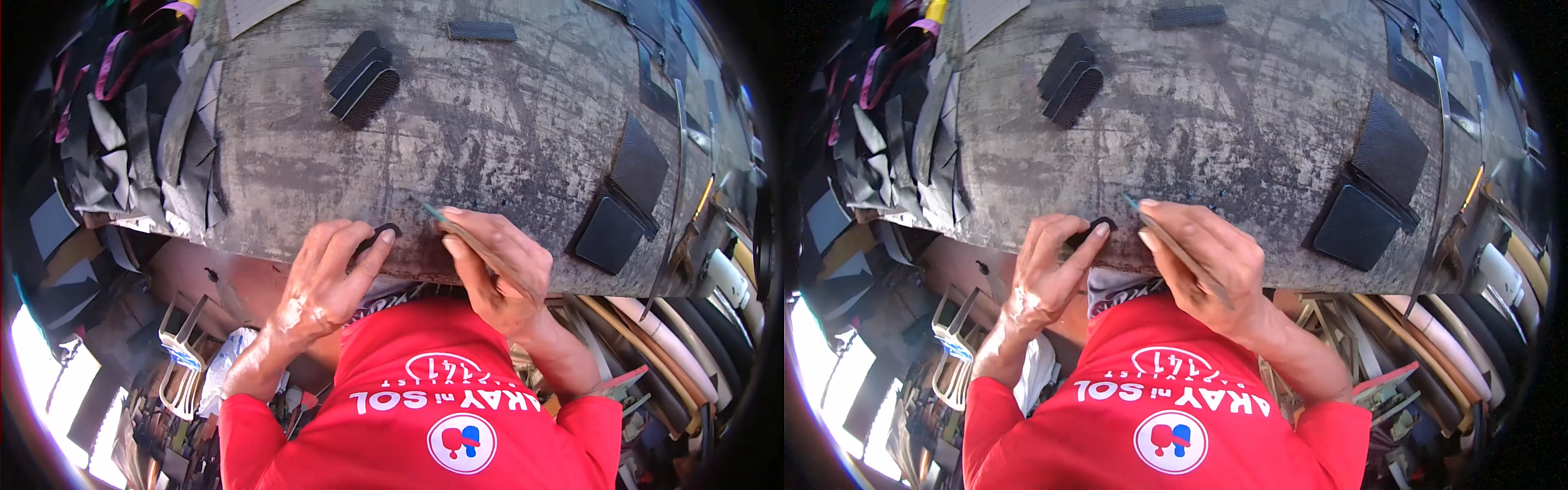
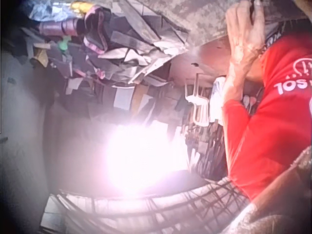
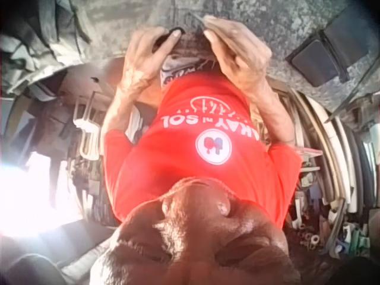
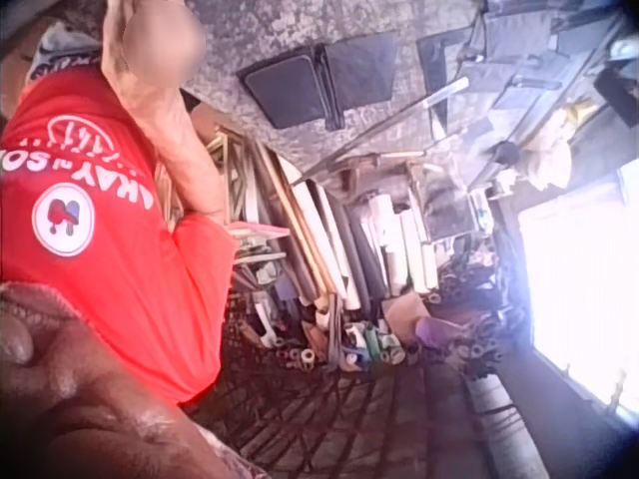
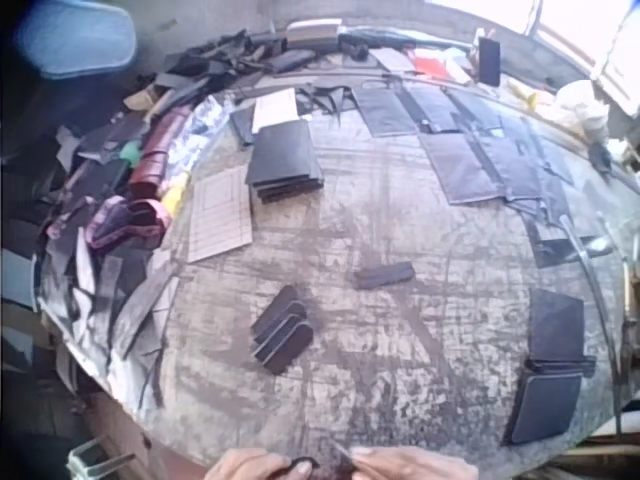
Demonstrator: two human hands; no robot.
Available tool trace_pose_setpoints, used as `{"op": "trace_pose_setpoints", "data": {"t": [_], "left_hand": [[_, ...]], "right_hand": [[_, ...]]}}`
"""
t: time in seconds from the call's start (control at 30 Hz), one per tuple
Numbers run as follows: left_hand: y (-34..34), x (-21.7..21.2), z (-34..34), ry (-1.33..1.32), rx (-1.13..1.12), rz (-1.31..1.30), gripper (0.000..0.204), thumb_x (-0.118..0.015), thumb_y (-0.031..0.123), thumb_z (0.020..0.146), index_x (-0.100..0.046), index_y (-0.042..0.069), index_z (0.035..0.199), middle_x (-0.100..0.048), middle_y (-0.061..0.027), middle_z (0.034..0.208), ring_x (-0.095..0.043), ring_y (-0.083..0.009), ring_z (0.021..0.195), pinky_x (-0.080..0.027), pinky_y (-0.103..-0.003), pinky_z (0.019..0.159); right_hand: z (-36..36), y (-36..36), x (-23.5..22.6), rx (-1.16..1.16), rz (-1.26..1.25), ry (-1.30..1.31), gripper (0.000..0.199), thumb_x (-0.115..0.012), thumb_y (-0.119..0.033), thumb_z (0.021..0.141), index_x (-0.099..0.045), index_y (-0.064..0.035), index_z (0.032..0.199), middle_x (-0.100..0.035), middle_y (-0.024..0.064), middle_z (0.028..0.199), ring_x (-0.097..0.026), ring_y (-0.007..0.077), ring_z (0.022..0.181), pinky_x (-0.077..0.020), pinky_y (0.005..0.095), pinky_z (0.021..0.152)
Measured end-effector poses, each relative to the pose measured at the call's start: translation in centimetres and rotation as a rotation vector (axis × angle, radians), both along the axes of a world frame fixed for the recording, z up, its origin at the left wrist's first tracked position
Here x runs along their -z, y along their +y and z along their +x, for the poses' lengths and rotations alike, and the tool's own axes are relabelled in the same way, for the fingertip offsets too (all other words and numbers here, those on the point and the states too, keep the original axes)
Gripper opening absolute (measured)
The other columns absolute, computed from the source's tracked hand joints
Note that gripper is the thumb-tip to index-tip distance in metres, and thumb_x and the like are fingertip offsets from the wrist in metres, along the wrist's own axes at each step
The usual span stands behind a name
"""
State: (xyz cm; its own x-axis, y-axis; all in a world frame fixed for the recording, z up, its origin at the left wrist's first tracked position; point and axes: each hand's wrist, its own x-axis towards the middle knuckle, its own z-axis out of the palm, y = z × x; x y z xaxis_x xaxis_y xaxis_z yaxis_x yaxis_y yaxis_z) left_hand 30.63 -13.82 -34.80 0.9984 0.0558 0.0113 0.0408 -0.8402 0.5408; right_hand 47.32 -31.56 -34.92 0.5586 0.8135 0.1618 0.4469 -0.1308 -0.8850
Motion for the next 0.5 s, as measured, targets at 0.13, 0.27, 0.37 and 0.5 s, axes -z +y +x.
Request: {"op": "trace_pose_setpoints", "data": {"t": [0.13, 0.27, 0.37, 0.5], "left_hand": [[-3.8, 0.3, -0.6, 0.003, -0.271, -0.033, 0.047, -0.076, -0.002, 0.078, -0.069, -0.002, 0.124, -0.059, -0.0148, 0.111, -0.060, -0.0320, 0.098, -0.054, -0.042, 0.082], [-6.6, 0.6, 0.2, -0.091, -0.463, -0.007, 0.044, -0.077, -0.005, 0.082, -0.069, -0.004, 0.125, -0.060, -0.0141, 0.105, -0.061, -0.0289, 0.089, -0.055, -0.038, 0.072], [-7.1, 0.5, 0.3, -0.070, -0.476, 0.013, 0.044, -0.076, -0.005, 0.082, -0.068, -0.006, 0.125, -0.059, -0.0150, 0.106, -0.061, -0.0288, 0.091, -0.056, -0.037, 0.073], [-7.1, 0.2, 0.5, -0.036, -0.471, 0.002, 0.044, -0.075, -0.005, 0.082, -0.068, -0.007, 0.125, -0.059, -0.0156, 0.108, -0.062, -0.0291, 0.092, -0.056, -0.037, 0.073]], "right_hand": [[-2.6, -1.8, -0.5, 0.077, -0.012, -0.021, 0.030, -0.075, 0.004, 0.088, -0.069, 0.0051, 0.117, -0.074, 0.0201, 0.107, -0.075, 0.0329, 0.092, -0.0615, 0.0378, 0.075], [-4.6, -2.1, 0.3, 0.069, 0.004, -0.074, 0.034, -0.077, 0.003, 0.087, -0.067, 0.0068, 0.119, -0.073, 0.0206, 0.110, -0.075, 0.0341, 0.095, -0.0618, 0.0387, 0.078], [-5.4, -1.8, 0.6, 0.036, 0.006, -0.111, 0.042, -0.076, 0.001, 0.086, -0.064, 0.0077, 0.125, -0.071, 0.0228, 0.115, -0.074, 0.0360, 0.100, -0.0615, 0.0405, 0.083], [-5.5, -1.9, 0.9, -0.034, -0.007, -0.141, 0.052, -0.072, -0.003, 0.081, -0.059, 0.0084, 0.131, -0.068, 0.0244, 0.121, -0.071, 0.0389, 0.108, -0.0604, 0.0437, 0.088]]}}
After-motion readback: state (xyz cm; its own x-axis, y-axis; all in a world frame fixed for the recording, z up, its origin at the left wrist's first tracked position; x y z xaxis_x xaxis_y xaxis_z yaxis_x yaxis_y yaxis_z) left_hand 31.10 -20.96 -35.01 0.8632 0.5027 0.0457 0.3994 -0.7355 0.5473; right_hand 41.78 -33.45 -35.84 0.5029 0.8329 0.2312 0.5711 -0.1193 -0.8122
